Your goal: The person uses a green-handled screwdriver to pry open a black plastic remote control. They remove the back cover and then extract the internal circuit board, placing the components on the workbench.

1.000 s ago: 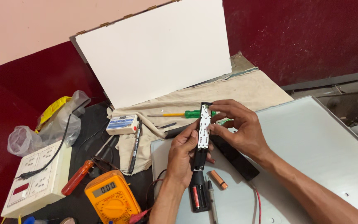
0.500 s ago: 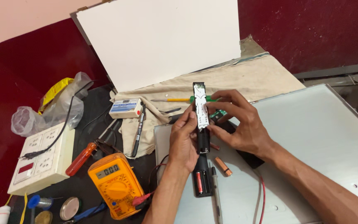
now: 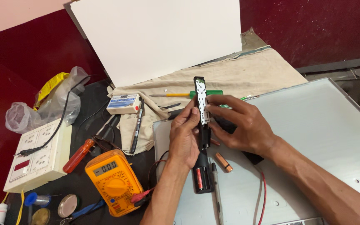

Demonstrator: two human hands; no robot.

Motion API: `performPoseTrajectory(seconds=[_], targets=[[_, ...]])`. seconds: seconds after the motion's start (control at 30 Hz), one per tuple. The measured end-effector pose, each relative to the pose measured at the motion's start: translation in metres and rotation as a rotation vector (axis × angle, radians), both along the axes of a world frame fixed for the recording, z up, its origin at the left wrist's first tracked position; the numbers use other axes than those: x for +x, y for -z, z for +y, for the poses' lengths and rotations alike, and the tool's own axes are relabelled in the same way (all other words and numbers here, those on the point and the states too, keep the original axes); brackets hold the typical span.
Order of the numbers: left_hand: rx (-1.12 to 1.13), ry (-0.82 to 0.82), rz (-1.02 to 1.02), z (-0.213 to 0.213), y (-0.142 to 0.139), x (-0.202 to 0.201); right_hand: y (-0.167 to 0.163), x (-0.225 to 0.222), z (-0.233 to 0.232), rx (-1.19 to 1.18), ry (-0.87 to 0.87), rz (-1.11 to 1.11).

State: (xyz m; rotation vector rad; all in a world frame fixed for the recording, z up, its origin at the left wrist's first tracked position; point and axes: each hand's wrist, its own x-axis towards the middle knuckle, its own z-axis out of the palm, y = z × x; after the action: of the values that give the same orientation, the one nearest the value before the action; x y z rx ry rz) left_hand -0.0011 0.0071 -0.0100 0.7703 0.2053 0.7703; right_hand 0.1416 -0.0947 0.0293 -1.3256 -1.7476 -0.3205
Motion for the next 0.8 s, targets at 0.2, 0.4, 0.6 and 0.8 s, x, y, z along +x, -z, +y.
performPoseTrajectory(seconds=[0.2,0.4,0.6,0.8], targets=[[0.006,-0.024,-0.012,0.003,0.004,0.002,0.007,0.001,0.003,0.057,0.004,-0.133],[-0.002,-0.111,0.029,0.005,0.008,0.006,0.019,0.0,0.004,0.133,0.036,-0.307],[-0.003,-0.181,-0.013,0.008,0.013,0.005,0.005,0.013,0.007,0.005,0.156,0.127],[-0.058,-0.336,-0.062,0.011,0.011,0.006,-0.002,0.063,0.011,-0.399,0.468,0.265]])
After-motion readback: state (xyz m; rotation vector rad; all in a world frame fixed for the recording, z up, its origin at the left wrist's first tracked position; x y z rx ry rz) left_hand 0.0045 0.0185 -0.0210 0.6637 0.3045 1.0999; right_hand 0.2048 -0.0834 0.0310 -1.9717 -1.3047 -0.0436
